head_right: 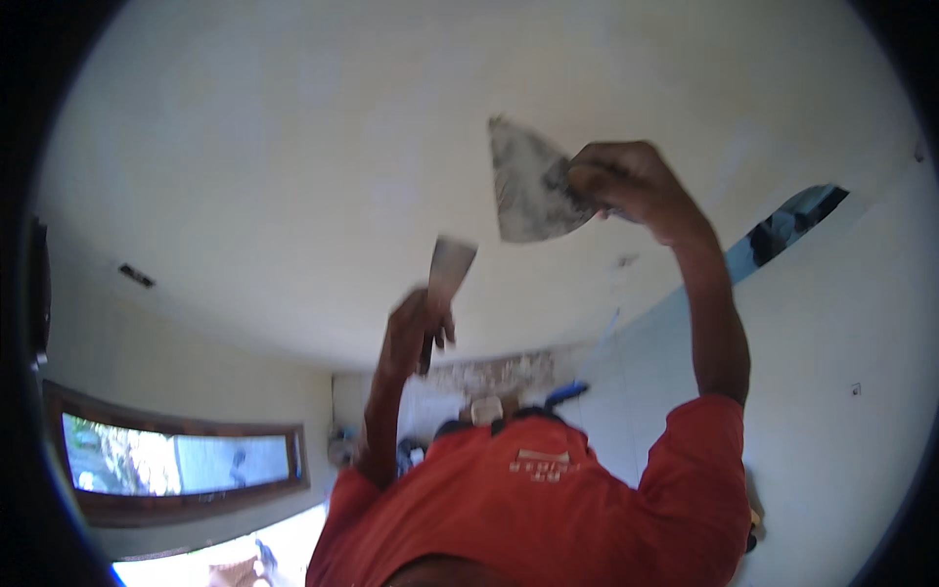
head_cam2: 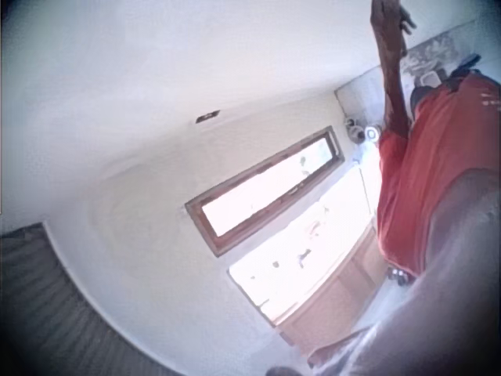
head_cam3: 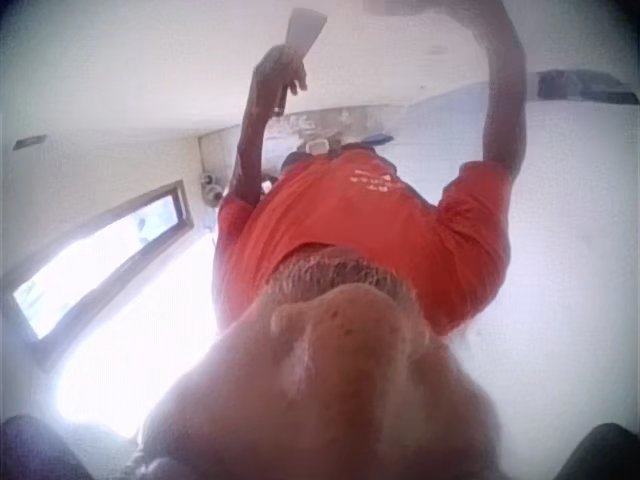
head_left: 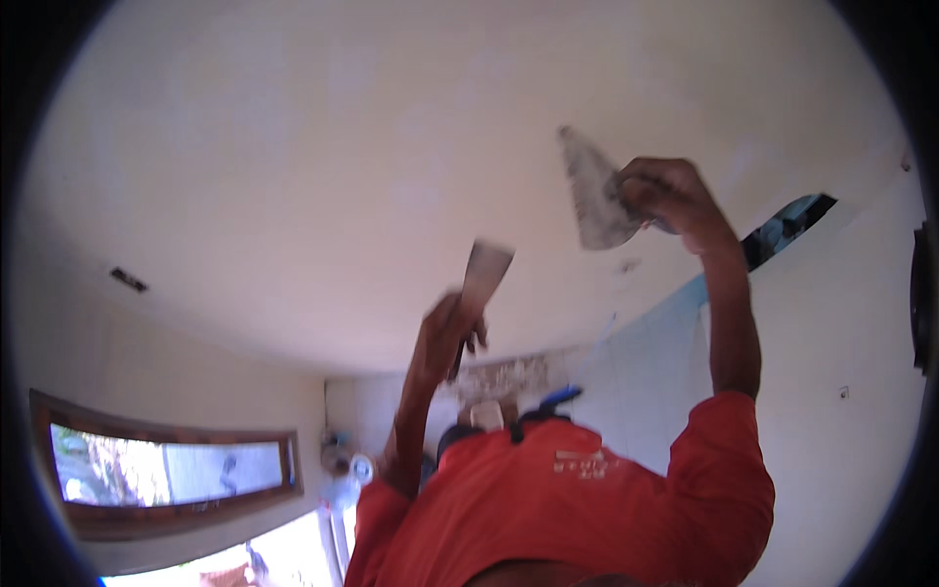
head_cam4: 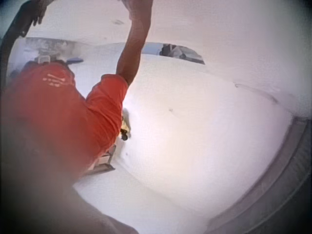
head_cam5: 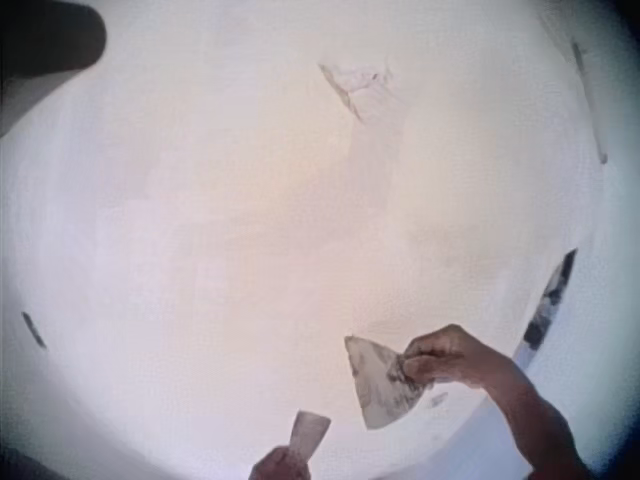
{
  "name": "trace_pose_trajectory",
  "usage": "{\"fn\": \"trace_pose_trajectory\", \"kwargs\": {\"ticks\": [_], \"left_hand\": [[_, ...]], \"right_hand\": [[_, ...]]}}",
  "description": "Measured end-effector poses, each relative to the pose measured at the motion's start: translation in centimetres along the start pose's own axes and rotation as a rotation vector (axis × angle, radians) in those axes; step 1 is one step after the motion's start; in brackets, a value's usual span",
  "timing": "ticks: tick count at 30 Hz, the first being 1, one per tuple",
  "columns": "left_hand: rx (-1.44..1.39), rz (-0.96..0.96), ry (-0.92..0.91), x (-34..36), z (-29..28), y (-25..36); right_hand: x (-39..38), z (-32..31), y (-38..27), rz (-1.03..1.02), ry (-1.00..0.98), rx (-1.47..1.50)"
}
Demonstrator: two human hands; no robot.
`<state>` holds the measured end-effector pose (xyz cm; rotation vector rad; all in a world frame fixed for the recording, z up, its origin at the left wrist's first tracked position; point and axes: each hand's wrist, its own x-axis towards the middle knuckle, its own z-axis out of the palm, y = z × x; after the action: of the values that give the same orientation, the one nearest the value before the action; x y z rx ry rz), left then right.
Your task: The person uses two putty knives to apply and smooth plaster onto a cracked ceiling, then sits on the floor to mix more plaster in a small container using a knife.
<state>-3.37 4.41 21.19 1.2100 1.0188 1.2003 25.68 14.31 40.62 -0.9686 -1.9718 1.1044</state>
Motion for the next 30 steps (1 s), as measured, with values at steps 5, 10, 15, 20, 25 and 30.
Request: {"fn": "trace_pose_trajectory", "kwargs": {"ticks": [5, 10, 15, 20, 25, 30], "left_hand": [[0.057, -0.016, -0.004, -1.6, 1.0, 4.6], [0.043, -0.059, 0.034, -3.0, 0.7, 3.8], [0.069, -0.064, 0.031, -2.9, 1.0, 2.9], [0.128, 0.015, -0.013, -3.6, 1.9, 2.0], [0.17, 0.11, -0.008, -3.4, 2.9, 1.8], [0.136, 0.104, 0.004, -3.8, 2.3, 2.2]], "right_hand": [[-2.2, 6.1, 5.3, 0.196, -0.229, 0.199], [-2.1, 7.8, 6.3, 0.261, -0.22, 0.229], [-2.3, 7.8, 7.5, 0.273, -0.28, 0.265], [-2.2, 8.3, 8.9, 0.266, -0.227, 0.286], [-1.9, 9.0, 11.3, 0.27, -0.169, 0.357], [-2.1, 9.0, 14.1, 0.358, 0.004, 0.31]]}}
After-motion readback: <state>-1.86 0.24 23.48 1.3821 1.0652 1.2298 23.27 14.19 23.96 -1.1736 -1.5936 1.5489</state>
